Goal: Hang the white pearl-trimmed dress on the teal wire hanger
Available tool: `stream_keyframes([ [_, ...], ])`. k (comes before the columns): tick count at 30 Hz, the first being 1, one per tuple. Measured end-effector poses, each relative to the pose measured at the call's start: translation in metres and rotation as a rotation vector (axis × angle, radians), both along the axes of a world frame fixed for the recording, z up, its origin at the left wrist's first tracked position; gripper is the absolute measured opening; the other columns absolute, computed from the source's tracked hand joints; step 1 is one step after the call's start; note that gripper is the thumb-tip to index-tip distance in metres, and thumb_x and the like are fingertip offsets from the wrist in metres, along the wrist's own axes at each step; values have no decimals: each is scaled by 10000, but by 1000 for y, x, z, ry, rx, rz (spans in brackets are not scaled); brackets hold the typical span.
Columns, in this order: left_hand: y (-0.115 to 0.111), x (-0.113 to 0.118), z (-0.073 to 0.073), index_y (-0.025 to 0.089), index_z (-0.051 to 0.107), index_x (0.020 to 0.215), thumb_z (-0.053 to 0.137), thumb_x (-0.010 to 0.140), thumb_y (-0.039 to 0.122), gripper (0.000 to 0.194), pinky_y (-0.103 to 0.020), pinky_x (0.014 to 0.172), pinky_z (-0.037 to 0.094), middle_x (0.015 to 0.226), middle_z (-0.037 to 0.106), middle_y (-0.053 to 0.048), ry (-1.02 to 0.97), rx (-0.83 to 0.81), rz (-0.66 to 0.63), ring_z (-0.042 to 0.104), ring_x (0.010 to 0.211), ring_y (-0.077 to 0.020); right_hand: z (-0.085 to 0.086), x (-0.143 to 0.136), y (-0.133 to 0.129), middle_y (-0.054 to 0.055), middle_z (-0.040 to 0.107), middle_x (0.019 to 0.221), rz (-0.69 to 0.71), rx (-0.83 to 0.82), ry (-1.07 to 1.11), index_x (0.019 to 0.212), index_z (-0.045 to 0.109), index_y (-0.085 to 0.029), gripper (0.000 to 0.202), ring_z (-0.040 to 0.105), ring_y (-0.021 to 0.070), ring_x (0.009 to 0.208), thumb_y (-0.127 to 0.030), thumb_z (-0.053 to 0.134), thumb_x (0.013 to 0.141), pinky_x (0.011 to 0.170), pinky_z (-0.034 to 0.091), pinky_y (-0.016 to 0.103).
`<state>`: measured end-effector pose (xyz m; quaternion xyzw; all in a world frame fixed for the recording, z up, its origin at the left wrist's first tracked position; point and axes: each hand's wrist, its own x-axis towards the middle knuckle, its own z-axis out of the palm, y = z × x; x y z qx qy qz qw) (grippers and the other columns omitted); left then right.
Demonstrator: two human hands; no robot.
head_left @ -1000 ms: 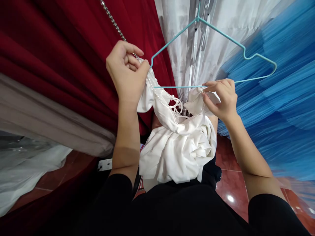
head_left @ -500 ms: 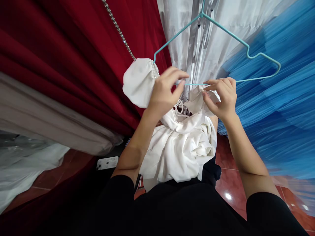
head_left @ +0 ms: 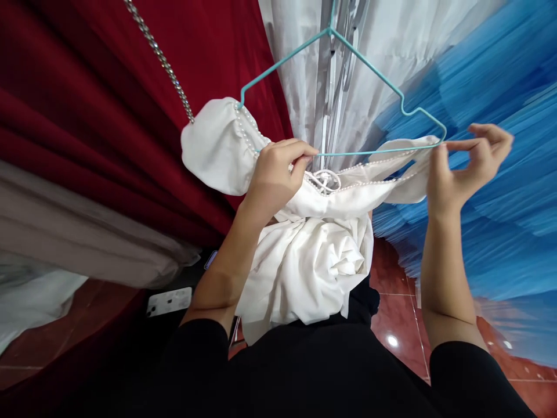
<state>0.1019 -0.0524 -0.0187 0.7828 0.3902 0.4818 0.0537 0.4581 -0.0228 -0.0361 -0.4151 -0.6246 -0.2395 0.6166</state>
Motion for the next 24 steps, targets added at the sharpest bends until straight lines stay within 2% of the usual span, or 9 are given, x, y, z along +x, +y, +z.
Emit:
stream_keyframes([
  [2,-4,0,2,192,804,1016,604,951,31,265,-348,870,568,1000,815,-18,-12,-4,-13,768,949,-217,18,12,6,108,611,1124,12,48,-13,888,715,-227,117,633,304,1159,-300,787,944,1063,505,583],
  [4,-5,1,2,184,806,1021,594,948,28,273,-350,862,571,993,814,-27,-14,-3,-20,770,943,-222,36,10,10,96,608,1117,48,79,-62,896,727,-225,104,635,292,1165,-283,794,951,1061,504,561],
  [7,-4,3,0,183,804,1018,587,951,37,270,-354,865,571,990,813,-32,-8,3,-26,766,929,-225,56,-11,15,97,640,1135,83,105,-126,900,746,-225,71,658,287,1166,-253,791,947,1041,521,533],
  [10,-3,4,-1,200,795,1020,578,968,49,269,-359,884,562,996,809,-25,16,4,-4,757,941,-224,63,-36,23,105,707,1146,61,77,-148,867,748,-221,99,682,289,1150,-192,842,880,1028,520,504],
  [13,-4,4,-2,204,784,1033,576,983,51,263,-367,892,549,998,802,-27,30,-6,17,745,950,-223,62,-55,31,108,744,1148,83,60,-164,848,740,-215,156,695,290,1129,-149,878,819,1012,510,488],
  [16,-3,5,-5,201,773,1036,580,992,51,249,-376,899,535,1010,800,-33,43,-5,33,736,955,-225,59,-70,26,126,721,1178,135,76,-142,948,764,-216,85,686,296,1167,-270,827,926,1037,505,501],
  [19,0,6,-8,205,765,1036,590,996,55,233,-381,918,526,1028,802,-31,46,4,45,735,970,-226,51,-90,9,101,682,1160,204,101,-131,1052,731,-243,162,657,283,1183,-392,668,1060,1070,488,525],
  [21,3,7,-10,209,762,1039,590,997,57,234,-384,926,522,1032,802,-29,45,11,49,735,976,-227,38,-107,-1,78,683,1155,308,16,-179,1112,696,-269,146,653,274,1167,-362,585,1089,1061,500,524],
  [24,5,8,-13,216,760,1042,580,1007,67,237,-392,945,519,1042,803,-28,48,17,62,737,996,-233,7,-132,-8,65,713,1185,474,-240,-299,1249,650,-292,205,676,264,1105,-315,534,1082,975,539,481],
])
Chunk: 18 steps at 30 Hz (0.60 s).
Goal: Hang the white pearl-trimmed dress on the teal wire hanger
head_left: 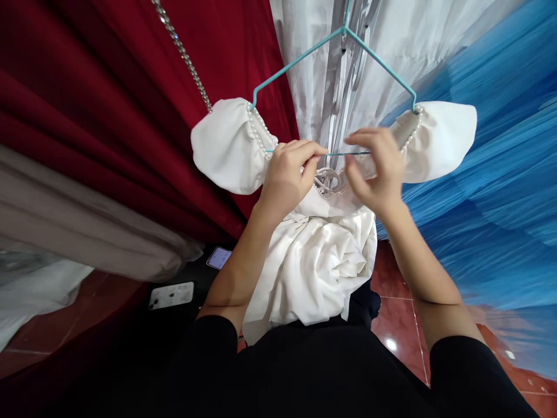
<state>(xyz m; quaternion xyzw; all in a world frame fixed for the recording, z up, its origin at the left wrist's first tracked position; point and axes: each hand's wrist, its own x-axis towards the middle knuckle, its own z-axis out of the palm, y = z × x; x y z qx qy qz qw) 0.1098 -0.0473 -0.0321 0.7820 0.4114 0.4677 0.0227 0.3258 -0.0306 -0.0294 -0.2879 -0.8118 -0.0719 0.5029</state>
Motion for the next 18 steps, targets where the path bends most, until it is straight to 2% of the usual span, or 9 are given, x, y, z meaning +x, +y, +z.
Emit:
stream_keyframes([
  [3,1,1,-4,221,762,1045,582,1023,97,220,-403,949,524,1031,806,-23,2,20,3,736,977,-233,-29,-16,4,45,749,1122,-74,-38,-75,1279,641,-270,239,676,248,1011,-291,515,1076,956,514,465],
  [5,1,1,-6,234,762,1079,569,1047,123,225,-413,969,534,1068,806,-18,-1,40,-25,736,999,-230,-38,-19,8,40,761,1125,-116,0,-70,1282,653,-266,248,671,245,1008,-289,519,1074,972,492,462],
  [8,1,-4,-8,274,739,1169,502,1114,188,258,-455,1085,526,1197,763,-27,-85,120,-4,707,1171,-241,-39,-20,11,38,768,1132,-128,-2,-9,1257,688,-272,248,676,235,1013,-274,517,1077,979,474,447],
  [10,3,-14,-7,291,720,1234,505,1140,259,237,-512,1188,463,1244,695,-57,-192,236,99,644,1271,-270,-37,-21,10,38,767,1105,-138,-33,23,1206,714,-270,247,677,227,1004,-263,501,1081,995,463,447],
  [12,9,-28,-6,293,684,1323,631,1106,328,225,-558,1272,364,1330,616,-82,-270,317,222,551,1365,-310,-37,-24,9,36,763,1095,-138,-53,36,1185,722,-271,260,673,223,1004,-256,485,1080,1018,452,455],
  [13,14,-36,-5,292,658,1358,707,1071,331,294,-561,1303,324,1386,583,-80,-286,325,278,504,1409,-318,-37,-26,9,34,760,1099,-135,-59,39,1190,721,-276,265,672,224,1011,-256,481,1079,1028,448,461],
  [15,26,-52,-4,281,631,1348,796,1011,235,379,-507,1308,363,1429,579,-39,-278,312,364,491,1422,-279,-38,-29,8,29,752,1105,-142,-67,44,1203,718,-292,275,670,229,1024,-262,474,1079,1044,445,476],
  [18,46,-71,0,221,662,1174,713,957,-38,342,-323,1114,564,1193,700,62,-238,344,422,640,1176,-120,-39,-29,9,31,745,1095,-163,-76,49,1197,724,-316,282,667,237,1017,-273,475,1071,1056,455,496],
])
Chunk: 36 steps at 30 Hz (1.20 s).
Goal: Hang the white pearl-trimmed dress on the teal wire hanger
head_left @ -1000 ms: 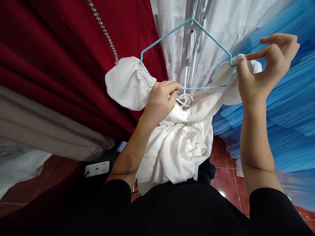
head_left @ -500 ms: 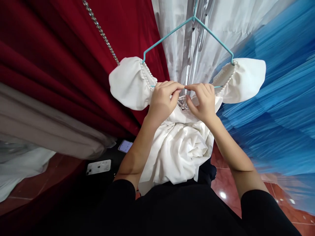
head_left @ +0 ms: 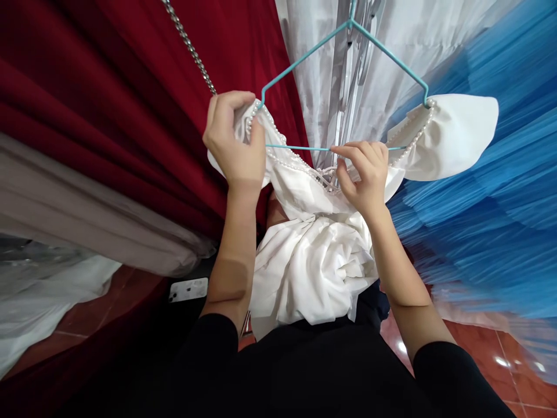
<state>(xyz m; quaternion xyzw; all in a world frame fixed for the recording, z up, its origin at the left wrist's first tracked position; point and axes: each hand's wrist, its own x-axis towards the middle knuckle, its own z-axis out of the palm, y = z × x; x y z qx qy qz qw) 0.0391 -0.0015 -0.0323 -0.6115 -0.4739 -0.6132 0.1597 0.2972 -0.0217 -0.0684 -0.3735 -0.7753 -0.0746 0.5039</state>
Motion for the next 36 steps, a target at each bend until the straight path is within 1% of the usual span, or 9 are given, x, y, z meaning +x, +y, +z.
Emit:
stream_keyframes([
  [3,14,-15,10,157,657,1120,592,972,-105,307,-215,969,619,1053,742,114,-23,-30,23,688,1019,-34,0,5,3,36,740,1093,8,-8,-2,1187,739,-323,299,660,240,1010,-270,476,1055,1072,458,507],
  [7,15,-45,18,205,679,1092,587,1087,146,109,-276,882,678,1034,769,95,-114,-37,27,741,1029,-86,2,11,6,35,744,1115,34,-6,-26,1210,735,-318,317,660,242,1010,-242,484,1032,1069,454,503],
  [10,1,-70,9,228,698,1051,696,1075,358,133,-353,848,673,965,758,114,-123,-115,149,730,952,-100,3,10,5,31,744,1137,64,-8,-30,1238,721,-328,340,658,246,1012,-215,488,1018,1054,451,500],
  [13,-23,-80,-9,223,794,1039,835,951,330,144,-391,825,636,918,773,99,-121,-258,113,702,847,-108,4,6,4,32,740,1149,115,-30,-8,1260,716,-332,378,666,249,1036,-182,477,1009,1042,450,496],
  [18,-54,-41,-24,235,823,848,931,759,330,169,-361,632,588,745,765,35,-145,-443,-185,697,667,-159,1,0,8,35,753,1176,128,-2,-3,1280,711,-311,386,675,246,1066,-176,495,991,1018,469,489],
  [23,-65,19,-4,280,794,898,791,989,334,106,-390,790,601,913,802,1,177,-326,-492,750,853,-204,2,4,7,24,747,1186,90,-29,-42,1295,702,-336,382,676,252,1073,-202,502,997,1041,477,520],
  [28,-49,46,10,264,738,998,733,1031,307,55,-504,1110,508,1132,773,-42,267,-339,-443,711,1152,-276,8,13,-5,38,741,1204,91,-47,-73,1307,704,-335,346,680,258,1111,-245,508,1036,1086,474,535],
  [33,-40,53,-3,245,688,1063,646,1065,291,63,-451,1041,525,1055,760,-35,208,-379,-380,714,1014,-242,22,26,-11,45,724,1289,153,-67,-106,1369,666,-361,356,675,286,1202,-319,555,1034,1126,488,570],
  [36,-41,55,-7,250,688,1091,637,1073,289,66,-417,1003,533,1084,771,-44,194,-370,-340,717,1006,-229,41,45,-3,65,698,1291,50,167,35,1358,665,-363,336,650,308,1276,-347,591,1031,1154,478,586],
])
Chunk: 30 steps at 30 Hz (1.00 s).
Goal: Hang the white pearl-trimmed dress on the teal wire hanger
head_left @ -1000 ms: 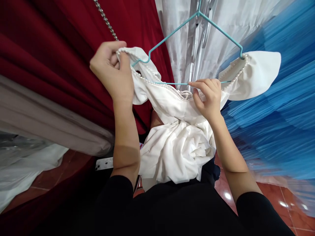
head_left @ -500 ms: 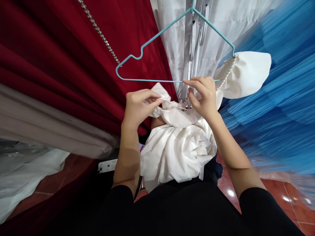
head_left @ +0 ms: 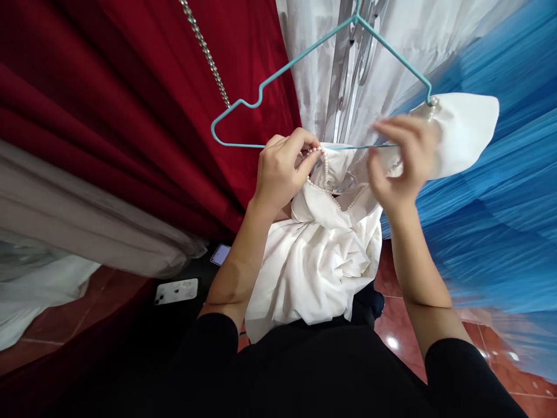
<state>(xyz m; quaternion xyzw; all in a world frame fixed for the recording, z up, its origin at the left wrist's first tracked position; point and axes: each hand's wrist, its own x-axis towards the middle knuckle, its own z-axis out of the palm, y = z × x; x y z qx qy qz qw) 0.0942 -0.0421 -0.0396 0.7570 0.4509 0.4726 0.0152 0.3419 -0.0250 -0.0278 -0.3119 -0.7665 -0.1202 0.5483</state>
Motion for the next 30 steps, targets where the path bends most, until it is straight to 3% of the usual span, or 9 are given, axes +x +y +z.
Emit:
stream_keyframes([
  [2,0,1,0,248,698,1113,645,1070,273,72,-412,999,531,1110,783,-45,14,12,-10,725,1002,-226,12,16,11,110,679,1308,-77,154,107,1376,666,-302,388,623,330,1307,-350,666,991,1170,462,591],
  [4,0,2,0,242,716,1123,634,1076,266,97,-418,1006,525,1120,796,-40,37,38,-14,731,993,-228,19,31,22,155,701,1280,-101,167,151,1350,685,-219,455,646,332,1261,-263,748,902,1128,501,555],
  [7,1,-1,-1,245,742,1105,604,1090,280,144,-431,1018,517,1086,807,-35,78,61,19,728,964,-235,24,45,31,125,796,1120,-155,22,175,1152,762,-198,410,746,272,1063,-45,704,776,963,588,435],
  [12,5,-15,1,259,752,1082,625,1068,288,131,-450,1037,513,1043,803,-27,86,69,15,721,960,-239,40,53,31,60,806,834,-250,-53,241,894,784,-161,242,742,173,732,23,698,762,654,531,306],
  [17,6,-22,4,267,744,1091,642,1075,303,109,-463,1085,501,1060,796,-19,69,32,-34,720,996,-239,57,74,43,69,820,763,-256,-247,444,765,791,-168,293,771,146,674,109,697,747,593,522,266],
  [21,5,-18,3,251,742,1079,639,1073,275,106,-477,1112,495,1064,795,-15,61,34,-41,722,1005,-235,45,92,43,78,779,657,-374,-346,564,690,775,-197,308,726,156,551,110,749,683,474,434,274],
  [25,4,-10,2,252,746,1084,647,1058,264,103,-473,1094,514,1075,797,-13,55,2,-40,726,988,-228,28,102,18,62,767,662,-370,-458,532,710,768,-229,270,666,149,523,39,742,696,493,440,297],
  [28,5,-2,1,257,754,1081,655,1055,245,103,-446,1058,525,1074,803,-7,41,-10,-43,729,983,-221,22,98,-7,60,759,668,-306,-617,367,736,788,-211,171,631,145,540,-53,835,691,512,437,307],
  [30,6,2,0,254,763,1063,669,1051,224,100,-423,1026,524,1065,809,-5,26,12,-38,734,975,-217,20,88,-22,55,782,728,-168,-690,170,798,806,-204,112,631,142,575,-194,902,741,540,445,313],
])
